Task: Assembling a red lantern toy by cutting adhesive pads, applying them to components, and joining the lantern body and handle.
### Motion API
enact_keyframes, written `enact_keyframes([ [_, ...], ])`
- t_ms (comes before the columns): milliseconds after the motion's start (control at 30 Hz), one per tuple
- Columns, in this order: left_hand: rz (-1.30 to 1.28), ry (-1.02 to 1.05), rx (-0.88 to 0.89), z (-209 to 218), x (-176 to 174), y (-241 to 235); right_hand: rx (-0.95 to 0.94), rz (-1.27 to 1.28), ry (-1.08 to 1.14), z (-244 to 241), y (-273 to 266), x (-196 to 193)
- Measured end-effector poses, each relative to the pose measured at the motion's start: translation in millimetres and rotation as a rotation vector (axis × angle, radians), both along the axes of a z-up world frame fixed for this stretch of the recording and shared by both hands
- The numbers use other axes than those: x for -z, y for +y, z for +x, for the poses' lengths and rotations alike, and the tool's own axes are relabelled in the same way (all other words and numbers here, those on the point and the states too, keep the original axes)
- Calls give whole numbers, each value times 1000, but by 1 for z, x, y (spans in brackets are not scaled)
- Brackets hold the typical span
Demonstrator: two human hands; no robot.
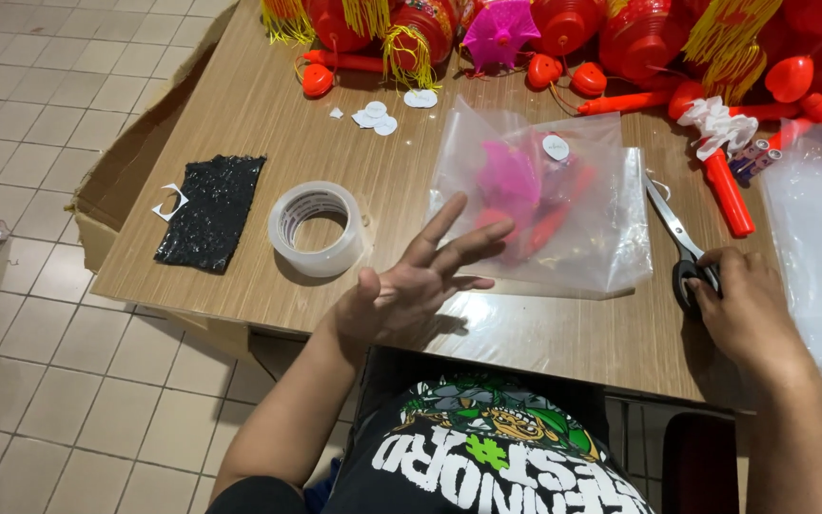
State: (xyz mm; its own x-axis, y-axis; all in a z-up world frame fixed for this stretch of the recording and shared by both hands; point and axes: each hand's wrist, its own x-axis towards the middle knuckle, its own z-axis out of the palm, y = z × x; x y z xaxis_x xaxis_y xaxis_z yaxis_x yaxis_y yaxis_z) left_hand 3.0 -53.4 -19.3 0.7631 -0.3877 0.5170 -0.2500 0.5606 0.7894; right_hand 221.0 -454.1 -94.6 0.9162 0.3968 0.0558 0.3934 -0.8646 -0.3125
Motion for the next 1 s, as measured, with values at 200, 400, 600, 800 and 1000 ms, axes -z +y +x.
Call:
enact_keyframes([
  [200,29,-16,60,9,5,-15,76,327,79,-49,52,-97],
  [400,131,212,201,15,6,-47,-442,881,179,-104,114,-110],
  [600,4,100,174,31,37,-60,-447,1031,119,-106,151,-95],
  [800,-12,145,146,29,29,-59,-535,1017,-22,-106,160,-107],
  [1000,-19,132,50,39,22,-44,-667,920,-135,-110,150,-130],
])
